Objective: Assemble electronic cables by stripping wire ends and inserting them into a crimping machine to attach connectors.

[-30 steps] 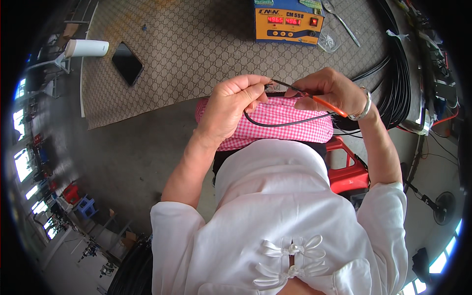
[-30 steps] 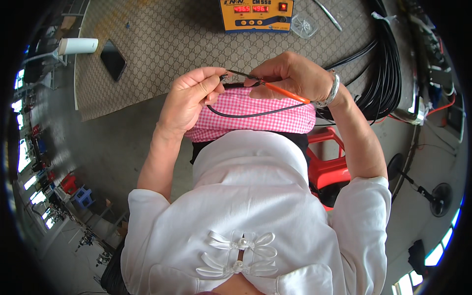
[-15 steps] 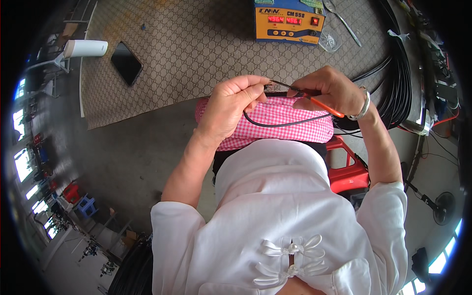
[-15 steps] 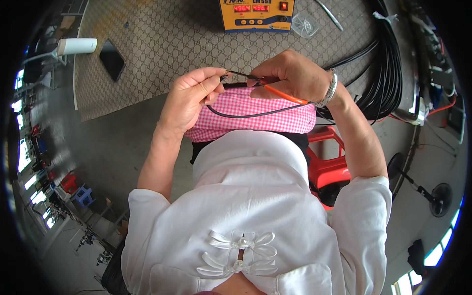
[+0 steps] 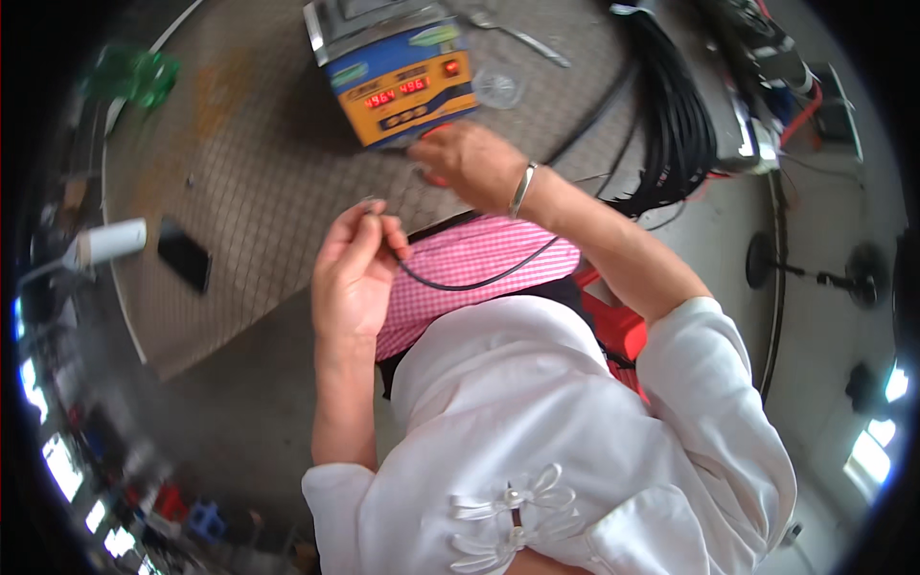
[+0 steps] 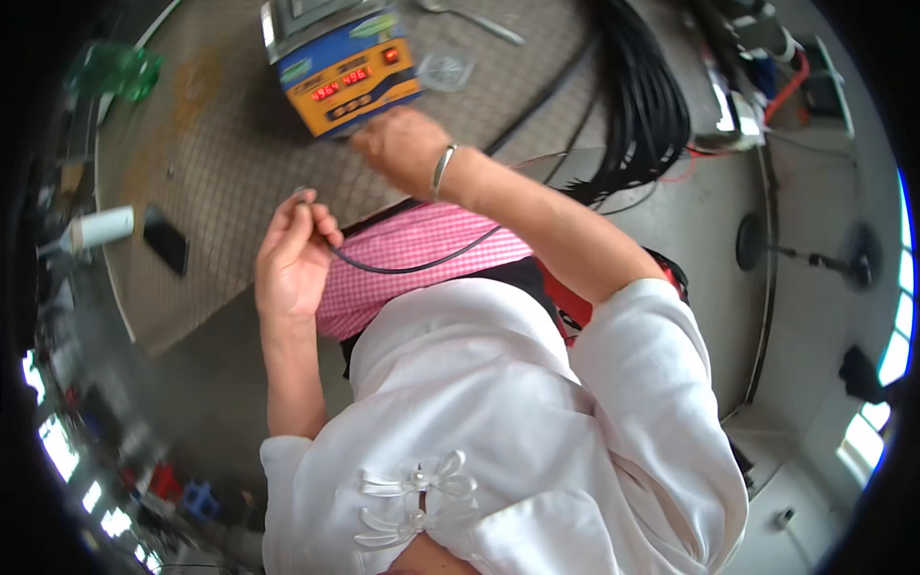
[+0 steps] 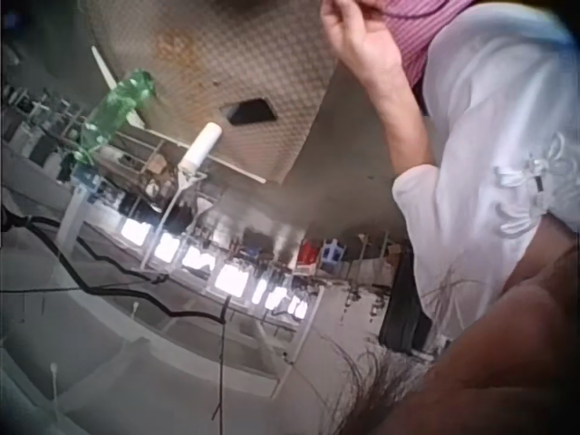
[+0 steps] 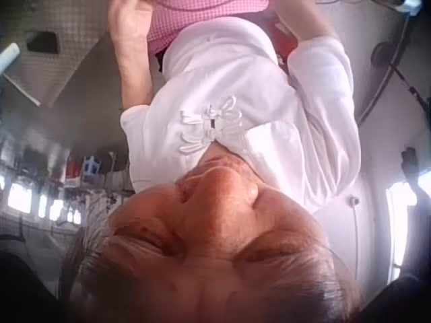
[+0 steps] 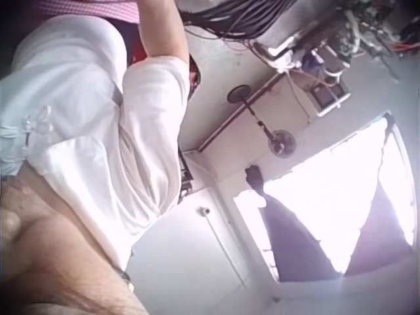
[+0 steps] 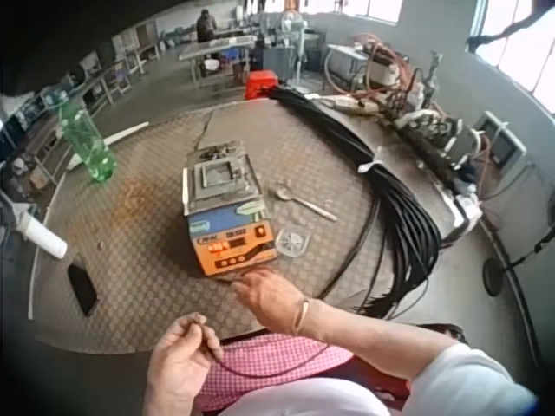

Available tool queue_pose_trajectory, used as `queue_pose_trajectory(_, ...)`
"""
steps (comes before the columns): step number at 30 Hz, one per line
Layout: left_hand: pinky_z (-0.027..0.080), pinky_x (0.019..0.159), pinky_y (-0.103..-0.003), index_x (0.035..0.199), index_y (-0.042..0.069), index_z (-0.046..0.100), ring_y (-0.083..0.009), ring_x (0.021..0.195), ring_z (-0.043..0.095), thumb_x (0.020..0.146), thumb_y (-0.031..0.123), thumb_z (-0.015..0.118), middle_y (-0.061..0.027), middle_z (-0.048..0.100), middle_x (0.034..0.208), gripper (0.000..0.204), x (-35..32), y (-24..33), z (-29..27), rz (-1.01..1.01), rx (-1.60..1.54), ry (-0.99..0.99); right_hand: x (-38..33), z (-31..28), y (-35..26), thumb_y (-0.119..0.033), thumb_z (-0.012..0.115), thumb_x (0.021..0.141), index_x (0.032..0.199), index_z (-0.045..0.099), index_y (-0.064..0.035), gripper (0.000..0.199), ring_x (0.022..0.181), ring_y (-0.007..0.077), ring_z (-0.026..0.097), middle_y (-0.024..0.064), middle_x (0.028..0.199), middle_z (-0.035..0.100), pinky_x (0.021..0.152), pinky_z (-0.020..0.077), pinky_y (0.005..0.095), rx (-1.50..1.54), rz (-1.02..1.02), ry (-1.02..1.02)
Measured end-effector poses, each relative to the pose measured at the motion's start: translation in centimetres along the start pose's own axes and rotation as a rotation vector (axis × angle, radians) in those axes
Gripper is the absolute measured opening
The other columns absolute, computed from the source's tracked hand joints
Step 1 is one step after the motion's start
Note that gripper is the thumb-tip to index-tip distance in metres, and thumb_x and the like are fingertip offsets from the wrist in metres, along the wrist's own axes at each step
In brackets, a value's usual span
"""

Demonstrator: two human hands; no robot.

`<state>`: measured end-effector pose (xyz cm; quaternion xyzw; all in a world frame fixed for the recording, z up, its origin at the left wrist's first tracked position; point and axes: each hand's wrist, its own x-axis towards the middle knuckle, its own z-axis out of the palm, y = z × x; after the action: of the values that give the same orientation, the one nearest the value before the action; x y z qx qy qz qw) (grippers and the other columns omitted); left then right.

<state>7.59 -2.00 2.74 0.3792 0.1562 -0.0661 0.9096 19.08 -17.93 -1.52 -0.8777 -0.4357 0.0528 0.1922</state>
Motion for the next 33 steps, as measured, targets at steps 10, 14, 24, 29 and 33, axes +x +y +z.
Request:
queue_pose_trajectory(10,0.046,0.078,-0.030,0.098,0.002,0.055,-0.0169,0.080,0.056,0.087,0.007,0.050,-0.0076,0.060,0.087,0.013,0.6,-4.6,3.3,-0.177,0.367,-0.178,-14.5,-4.6,2.2,-0.030,0.051,0.086,0.071,0.060,-0.0008,0.034,0.063,0.0194,0.062,0.0085,0.066,0.063,0.059,0.0471,0.0306,0.769,0.357,-0.611)
queue_pose_trajectory(14,0.046,0.079,-0.030,0.098,0.000,0.054,-0.0167,0.082,0.057,0.087,0.010,0.051,-0.0084,0.060,0.089,0.015,-0.5,-6.7,-0.3,-0.612,0.152,-0.012,-24.2,0.3,8.5,-0.032,0.053,0.079,0.075,0.063,-0.0015,0.032,0.069,0.0246,0.062,0.0107,0.072,0.064,0.066,0.0483,0.0336,0.370,0.693,-0.790)
queue_pose_trajectory(24,0.048,0.071,-0.029,0.094,-0.001,0.055,-0.0172,0.077,0.058,0.086,0.012,0.054,-0.0109,0.059,0.089,0.016,2.8,-11.5,-7.1,-0.537,-0.471,0.268,-19.9,-0.2,6.4,-0.011,0.059,0.072,0.084,0.060,-0.0037,0.014,0.079,0.0303,0.055,0.0124,0.079,0.057,0.069,0.0449,0.0394,0.236,0.390,-0.050)
queue_pose_trajectory(29,0.051,0.063,-0.028,0.088,0.000,0.057,-0.0154,0.071,0.060,0.084,0.010,0.055,-0.0074,0.062,0.081,0.011,3.0,-13.0,-8.5,-0.491,-0.621,0.304,-9.8,-0.3,2.6,-0.010,0.059,0.069,0.080,0.059,-0.0088,0.012,0.082,0.0238,0.049,0.0061,0.082,0.051,0.074,0.0396,0.0348,-0.089,0.064,0.244)
queue_pose_trajectory(33,0.052,0.060,-0.027,0.083,0.003,0.059,-0.0155,0.069,0.061,0.082,0.011,0.056,-0.0070,0.062,0.076,0.008,2.7,-14.5,-8.7,-0.614,-0.596,0.261,-9.1,1.4,5.9,-0.009,0.056,0.064,0.073,0.061,-0.0096,0.010,0.078,0.0272,0.048,0.0070,0.074,0.050,0.070,0.0398,0.0376,-0.133,0.031,0.109)
